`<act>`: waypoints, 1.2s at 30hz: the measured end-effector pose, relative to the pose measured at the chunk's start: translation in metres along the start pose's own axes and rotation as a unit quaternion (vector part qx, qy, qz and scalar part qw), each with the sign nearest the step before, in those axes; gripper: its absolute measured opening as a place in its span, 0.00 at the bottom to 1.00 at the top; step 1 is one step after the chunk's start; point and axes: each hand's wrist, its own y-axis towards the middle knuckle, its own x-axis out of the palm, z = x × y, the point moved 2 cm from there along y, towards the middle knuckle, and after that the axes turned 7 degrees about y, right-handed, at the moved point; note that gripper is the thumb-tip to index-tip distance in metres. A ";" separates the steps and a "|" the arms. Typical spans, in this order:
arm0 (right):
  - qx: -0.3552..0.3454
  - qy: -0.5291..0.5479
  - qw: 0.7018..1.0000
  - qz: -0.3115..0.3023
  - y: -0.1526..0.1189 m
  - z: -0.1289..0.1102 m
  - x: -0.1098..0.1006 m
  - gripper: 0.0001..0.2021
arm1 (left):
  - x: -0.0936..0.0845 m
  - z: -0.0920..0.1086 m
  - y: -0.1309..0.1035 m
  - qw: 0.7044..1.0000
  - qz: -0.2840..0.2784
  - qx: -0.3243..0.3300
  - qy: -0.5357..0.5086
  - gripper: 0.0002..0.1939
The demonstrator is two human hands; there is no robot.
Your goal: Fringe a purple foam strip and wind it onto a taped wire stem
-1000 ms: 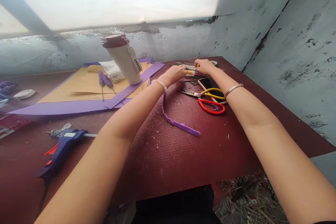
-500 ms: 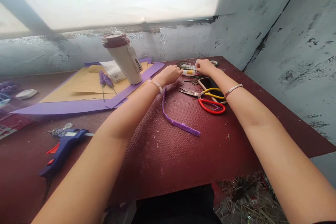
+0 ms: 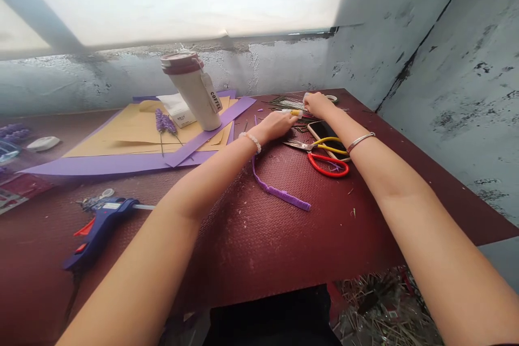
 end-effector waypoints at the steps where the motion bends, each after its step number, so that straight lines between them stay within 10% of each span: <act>1: 0.002 -0.004 1.000 0.004 -0.001 0.000 -0.001 0.15 | -0.001 0.000 0.001 1.000 -0.004 -0.001 -0.001 0.21; 23: -0.061 -0.034 0.997 -0.033 -0.002 0.006 0.008 0.23 | -0.030 -0.080 -0.032 0.991 -0.052 -0.085 0.088 0.21; 33: 0.003 -0.005 0.999 -0.050 -0.011 0.006 -0.004 0.20 | -0.028 -0.048 -0.040 0.962 0.056 -0.232 -0.129 0.16; 36: 0.028 0.022 0.999 -0.028 -0.016 0.005 -0.008 0.18 | -0.033 -0.037 -0.035 0.915 0.051 -0.255 -0.308 0.16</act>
